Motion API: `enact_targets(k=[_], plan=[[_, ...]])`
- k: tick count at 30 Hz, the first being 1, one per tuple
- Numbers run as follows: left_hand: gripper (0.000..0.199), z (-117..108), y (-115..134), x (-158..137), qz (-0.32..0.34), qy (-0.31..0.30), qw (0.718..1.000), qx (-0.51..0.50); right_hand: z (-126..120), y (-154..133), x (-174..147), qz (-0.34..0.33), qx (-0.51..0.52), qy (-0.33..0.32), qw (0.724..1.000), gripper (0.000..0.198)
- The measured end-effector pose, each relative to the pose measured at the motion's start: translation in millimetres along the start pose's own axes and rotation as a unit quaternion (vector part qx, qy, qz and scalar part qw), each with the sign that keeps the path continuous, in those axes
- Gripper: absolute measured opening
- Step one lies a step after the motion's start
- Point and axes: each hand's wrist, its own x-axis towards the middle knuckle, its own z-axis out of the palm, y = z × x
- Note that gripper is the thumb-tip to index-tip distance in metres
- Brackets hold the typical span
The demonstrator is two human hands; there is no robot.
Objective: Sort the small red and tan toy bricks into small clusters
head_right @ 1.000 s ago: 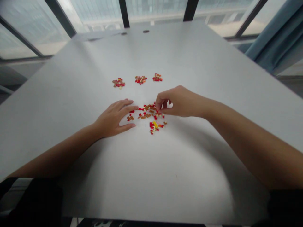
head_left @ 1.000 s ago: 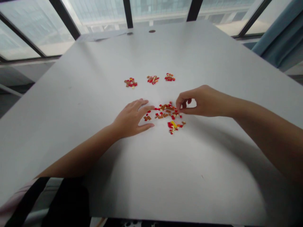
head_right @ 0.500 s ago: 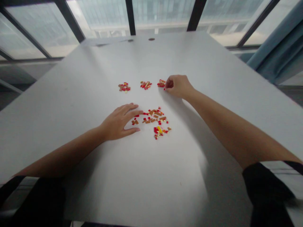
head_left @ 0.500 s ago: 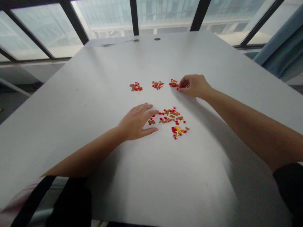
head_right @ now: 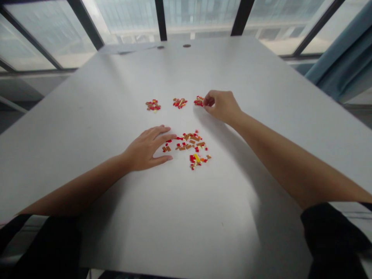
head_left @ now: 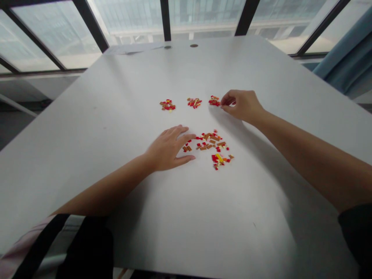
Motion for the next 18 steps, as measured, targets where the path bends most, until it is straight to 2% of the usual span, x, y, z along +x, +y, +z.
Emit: enact_targets(k=[5,8,11,18], plan=[[0.065,1,-2,-1,0.001,0.008,1.000,-0.006,-24,-23,-28,-0.077,0.039,-0.126,0.988,0.014],[0.066,2,-3,-2,0.003,0.010,1.000,0.000,-37,-35,-47,-0.133,0.052,-0.222,0.965,0.018],[0.066,2,-4,-1,0.006,0.011,1.000,0.007,-44,-48,-67,-0.154,0.071,-0.297,0.940,0.021],[0.068,1,-4,-1,-0.002,0.004,1.000,0.013,-39,-65,-89,-0.173,0.085,-0.306,0.932,0.022]])
